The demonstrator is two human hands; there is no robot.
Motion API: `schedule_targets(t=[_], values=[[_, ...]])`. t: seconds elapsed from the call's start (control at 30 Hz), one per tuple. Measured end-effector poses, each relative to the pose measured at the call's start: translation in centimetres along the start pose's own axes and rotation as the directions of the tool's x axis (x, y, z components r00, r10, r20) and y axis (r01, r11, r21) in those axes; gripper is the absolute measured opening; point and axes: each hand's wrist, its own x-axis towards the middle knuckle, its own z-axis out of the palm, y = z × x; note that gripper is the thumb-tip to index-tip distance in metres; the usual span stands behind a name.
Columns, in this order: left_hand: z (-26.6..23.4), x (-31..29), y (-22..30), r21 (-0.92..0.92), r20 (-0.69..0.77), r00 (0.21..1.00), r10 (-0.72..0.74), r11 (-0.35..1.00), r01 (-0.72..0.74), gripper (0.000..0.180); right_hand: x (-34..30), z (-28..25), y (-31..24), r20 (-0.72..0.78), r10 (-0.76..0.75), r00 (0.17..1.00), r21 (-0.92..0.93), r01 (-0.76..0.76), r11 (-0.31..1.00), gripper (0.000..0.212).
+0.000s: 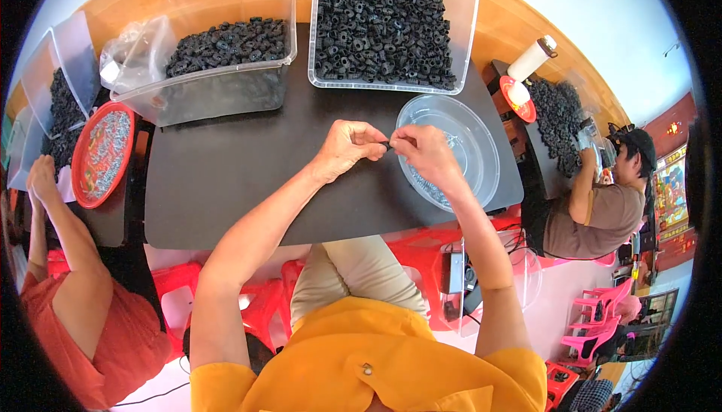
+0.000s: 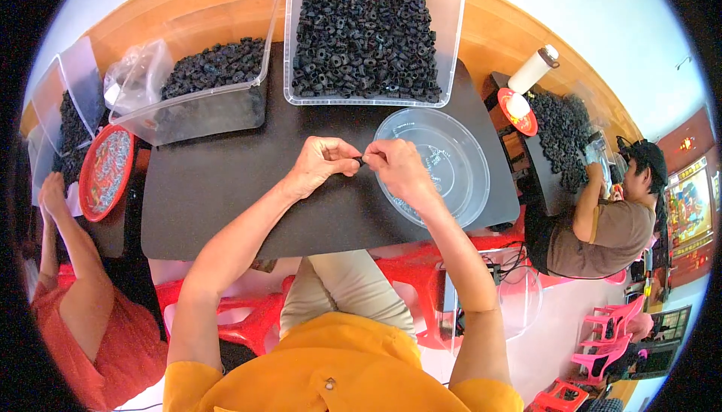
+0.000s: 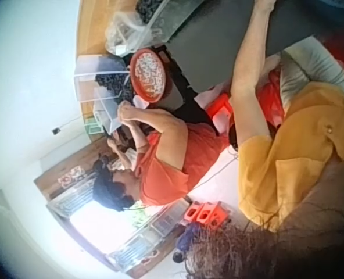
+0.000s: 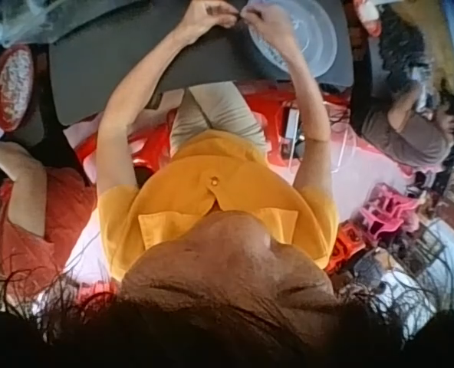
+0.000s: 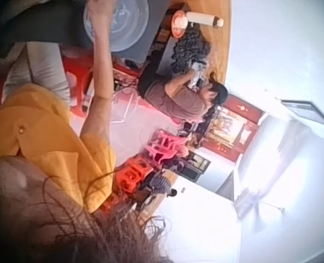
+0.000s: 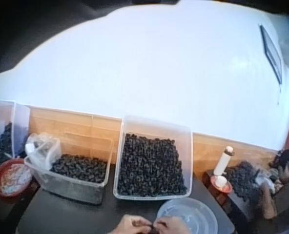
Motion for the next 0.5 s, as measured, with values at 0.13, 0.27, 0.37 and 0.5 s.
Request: schedule_targets(t=[0.13,0.27,0.37,0.5], values=[[0.1,0.0,-0.3,0.093,-0.061,0.998,0.029,0.995,-0.024,0.016,0.1,0.6,-0.4,-0.051,-0.044,0.998,-0.069,0.041,0.997,0.013],[0.1,0.2,-0.5,0.220,-0.136,0.988,0.073,0.975,-0.042,0.013,0.6,1.7,-0.2,-0.159,-0.105,0.982,-0.108,0.088,0.990,0.014],[-0.2,0.2,0.3,0.052,-0.134,0.989,0.067,0.997,-0.061,0.013,1.0,1.6,-0.2,-0.165,-0.081,0.983,-0.006,0.081,0.997,0.015],[-0.4,0.2,0.7,-0.034,-0.086,0.995,0.058,0.998,-0.062,0.016,0.8,0.5,-0.3,-0.019,0.059,0.998,0.253,-0.052,0.966,0.014]])
